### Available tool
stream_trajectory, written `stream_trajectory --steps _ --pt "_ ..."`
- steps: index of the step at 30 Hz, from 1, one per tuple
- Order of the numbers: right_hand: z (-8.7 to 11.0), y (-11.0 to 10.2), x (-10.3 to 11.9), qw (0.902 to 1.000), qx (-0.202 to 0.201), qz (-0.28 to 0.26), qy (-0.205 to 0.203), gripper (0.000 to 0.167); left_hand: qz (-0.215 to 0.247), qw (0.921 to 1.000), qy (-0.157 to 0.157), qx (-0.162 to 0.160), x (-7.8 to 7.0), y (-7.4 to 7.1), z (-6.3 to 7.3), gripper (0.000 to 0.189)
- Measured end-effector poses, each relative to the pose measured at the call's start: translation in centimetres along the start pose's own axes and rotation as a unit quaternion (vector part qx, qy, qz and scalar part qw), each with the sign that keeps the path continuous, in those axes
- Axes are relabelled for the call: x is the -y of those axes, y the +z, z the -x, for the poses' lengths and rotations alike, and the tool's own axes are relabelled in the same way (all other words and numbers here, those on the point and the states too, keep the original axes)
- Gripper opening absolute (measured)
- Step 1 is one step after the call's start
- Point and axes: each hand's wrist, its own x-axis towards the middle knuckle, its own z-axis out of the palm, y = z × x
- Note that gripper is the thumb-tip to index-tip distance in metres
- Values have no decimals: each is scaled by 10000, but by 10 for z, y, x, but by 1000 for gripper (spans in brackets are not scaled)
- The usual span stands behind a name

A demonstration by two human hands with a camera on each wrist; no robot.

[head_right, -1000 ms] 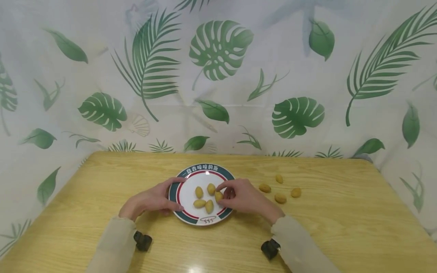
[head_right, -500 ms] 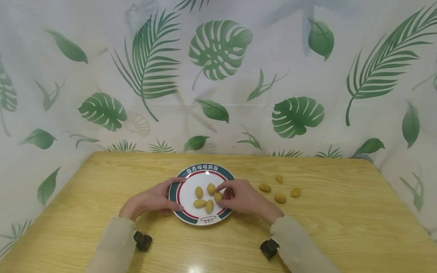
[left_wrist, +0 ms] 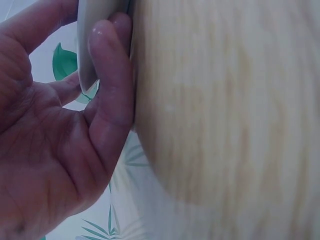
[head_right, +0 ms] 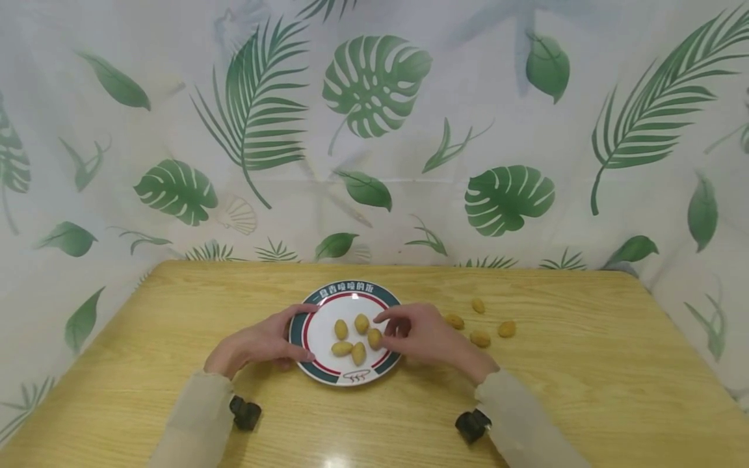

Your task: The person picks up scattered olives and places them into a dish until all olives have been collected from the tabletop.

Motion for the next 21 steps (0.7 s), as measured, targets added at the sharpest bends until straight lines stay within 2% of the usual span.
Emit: stream_trajectory --steps 13,21 --pt "12 -11 -13 9979 -432 -139 -456 32 -76 10000 8 -17 0 0 -1 89" --pt "22 -19 -17 9967 -720 43 -377 36 -71 10000 -19 -40 0 0 -1 89"
